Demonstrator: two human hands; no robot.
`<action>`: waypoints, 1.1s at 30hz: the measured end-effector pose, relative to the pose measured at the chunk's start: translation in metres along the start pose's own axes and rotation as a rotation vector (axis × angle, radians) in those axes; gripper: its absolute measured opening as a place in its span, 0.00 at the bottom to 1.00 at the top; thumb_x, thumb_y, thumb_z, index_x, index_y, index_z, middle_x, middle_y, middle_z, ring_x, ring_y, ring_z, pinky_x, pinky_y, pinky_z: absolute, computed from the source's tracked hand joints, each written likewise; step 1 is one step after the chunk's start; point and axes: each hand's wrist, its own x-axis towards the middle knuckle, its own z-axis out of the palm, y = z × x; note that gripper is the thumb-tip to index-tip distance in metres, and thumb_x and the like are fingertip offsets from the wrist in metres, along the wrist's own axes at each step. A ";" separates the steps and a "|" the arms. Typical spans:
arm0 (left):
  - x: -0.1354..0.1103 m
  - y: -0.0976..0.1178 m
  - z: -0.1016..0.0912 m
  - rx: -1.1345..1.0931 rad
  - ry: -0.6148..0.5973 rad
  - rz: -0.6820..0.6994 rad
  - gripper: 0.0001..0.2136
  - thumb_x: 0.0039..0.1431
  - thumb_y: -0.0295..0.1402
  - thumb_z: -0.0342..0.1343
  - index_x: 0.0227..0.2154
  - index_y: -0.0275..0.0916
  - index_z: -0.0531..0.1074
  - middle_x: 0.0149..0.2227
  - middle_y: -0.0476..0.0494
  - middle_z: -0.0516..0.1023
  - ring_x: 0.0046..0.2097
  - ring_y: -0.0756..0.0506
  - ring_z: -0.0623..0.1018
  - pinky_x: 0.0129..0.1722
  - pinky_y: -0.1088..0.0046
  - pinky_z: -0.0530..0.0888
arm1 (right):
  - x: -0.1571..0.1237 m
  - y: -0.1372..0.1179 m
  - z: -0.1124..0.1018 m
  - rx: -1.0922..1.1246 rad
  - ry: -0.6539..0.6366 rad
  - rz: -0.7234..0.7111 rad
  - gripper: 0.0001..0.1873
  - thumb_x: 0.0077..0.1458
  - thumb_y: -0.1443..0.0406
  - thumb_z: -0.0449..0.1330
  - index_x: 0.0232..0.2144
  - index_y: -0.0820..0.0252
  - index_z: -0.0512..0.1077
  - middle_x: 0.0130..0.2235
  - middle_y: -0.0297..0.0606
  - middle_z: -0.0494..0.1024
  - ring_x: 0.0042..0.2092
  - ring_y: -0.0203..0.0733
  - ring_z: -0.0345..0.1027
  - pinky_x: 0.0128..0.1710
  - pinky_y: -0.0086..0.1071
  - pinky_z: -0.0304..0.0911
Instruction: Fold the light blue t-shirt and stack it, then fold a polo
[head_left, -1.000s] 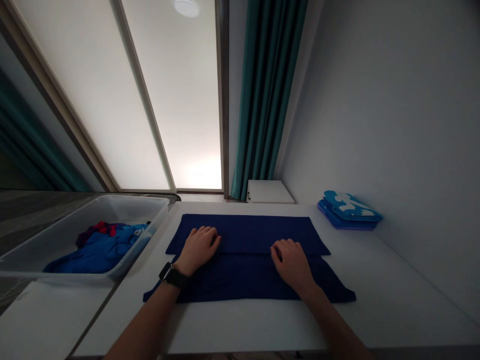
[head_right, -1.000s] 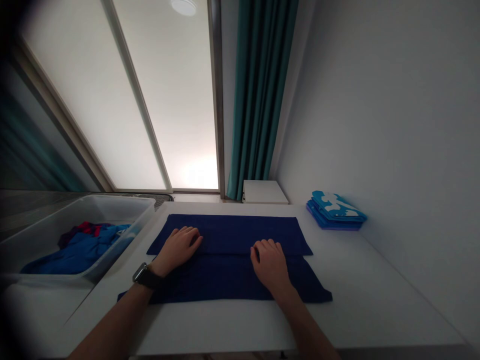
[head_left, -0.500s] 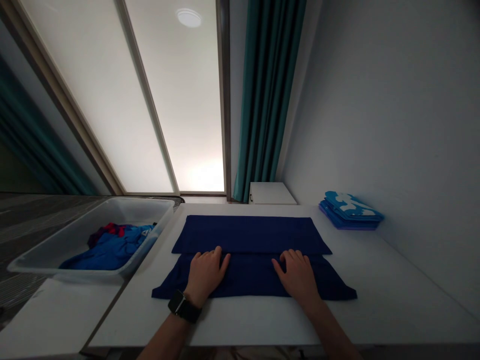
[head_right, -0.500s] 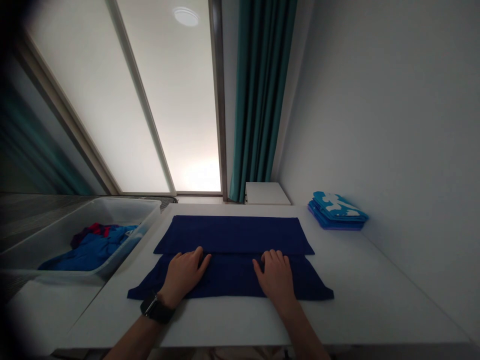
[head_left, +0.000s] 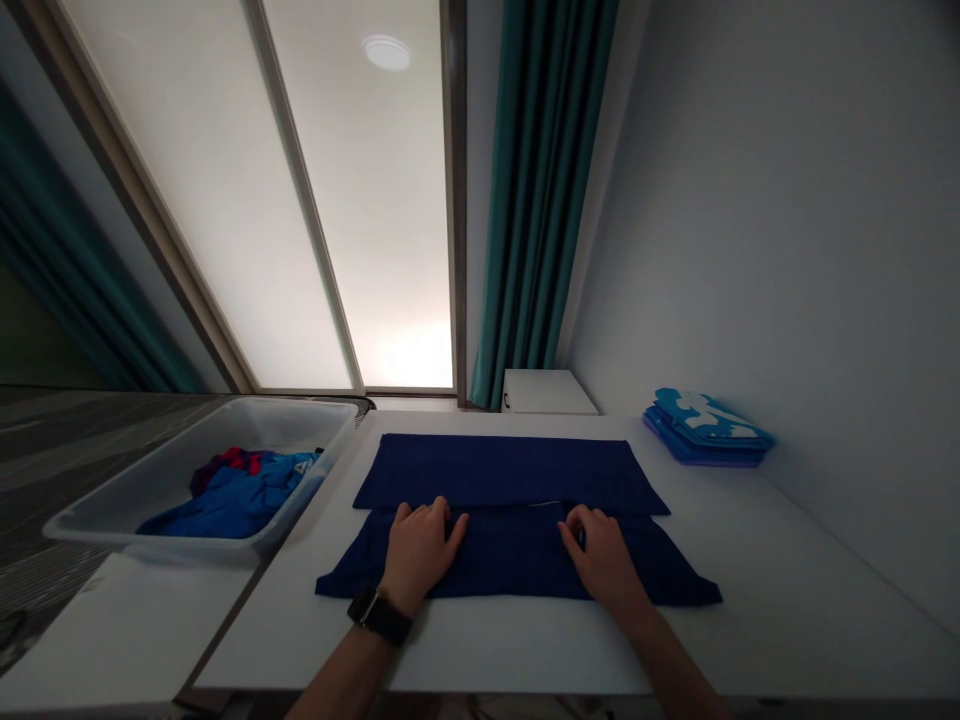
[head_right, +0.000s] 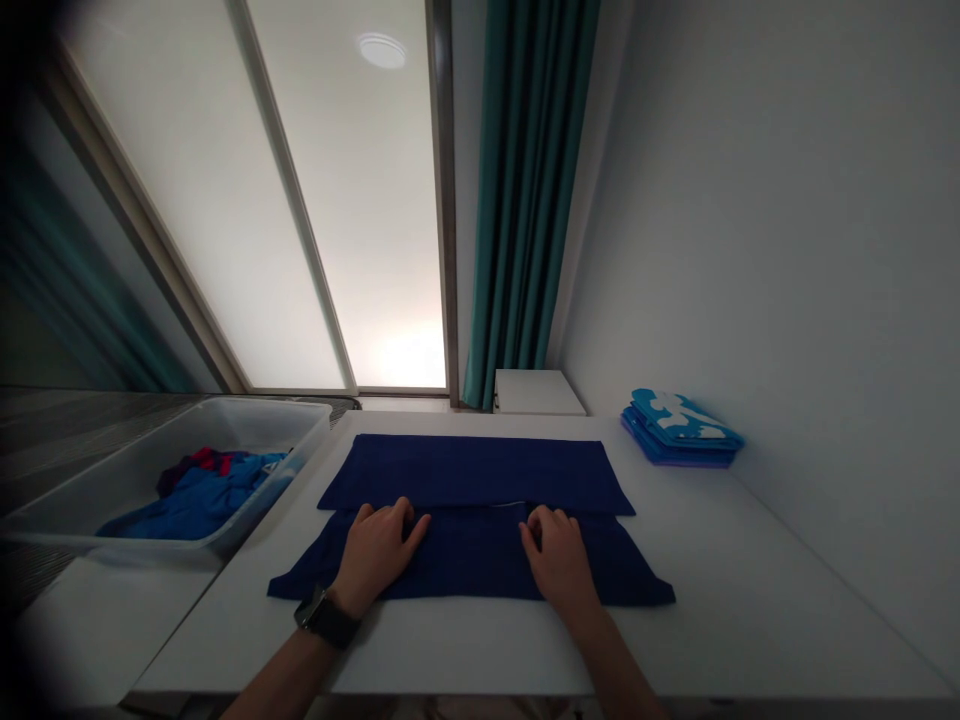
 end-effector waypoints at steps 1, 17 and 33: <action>0.000 0.000 0.000 -0.008 -0.002 0.000 0.17 0.67 0.44 0.41 0.29 0.39 0.67 0.26 0.46 0.77 0.30 0.43 0.77 0.40 0.64 0.61 | 0.000 0.000 0.000 0.030 -0.003 0.012 0.10 0.63 0.61 0.49 0.32 0.57 0.66 0.28 0.35 0.72 0.33 0.42 0.67 0.38 0.36 0.57; -0.007 0.002 -0.013 -0.348 -0.085 -0.018 0.12 0.65 0.38 0.44 0.27 0.41 0.64 0.29 0.49 0.75 0.35 0.44 0.75 0.41 0.64 0.64 | -0.002 -0.006 -0.025 0.135 -0.144 0.005 0.14 0.63 0.59 0.48 0.39 0.54 0.73 0.28 0.34 0.72 0.33 0.43 0.68 0.41 0.40 0.61; -0.025 -0.007 -0.034 -0.617 -0.145 0.251 0.14 0.69 0.34 0.40 0.41 0.43 0.71 0.41 0.42 0.73 0.41 0.46 0.74 0.43 0.71 0.71 | -0.025 -0.005 -0.025 0.181 -0.051 -0.146 0.17 0.65 0.64 0.43 0.45 0.52 0.72 0.40 0.41 0.75 0.41 0.43 0.71 0.43 0.38 0.67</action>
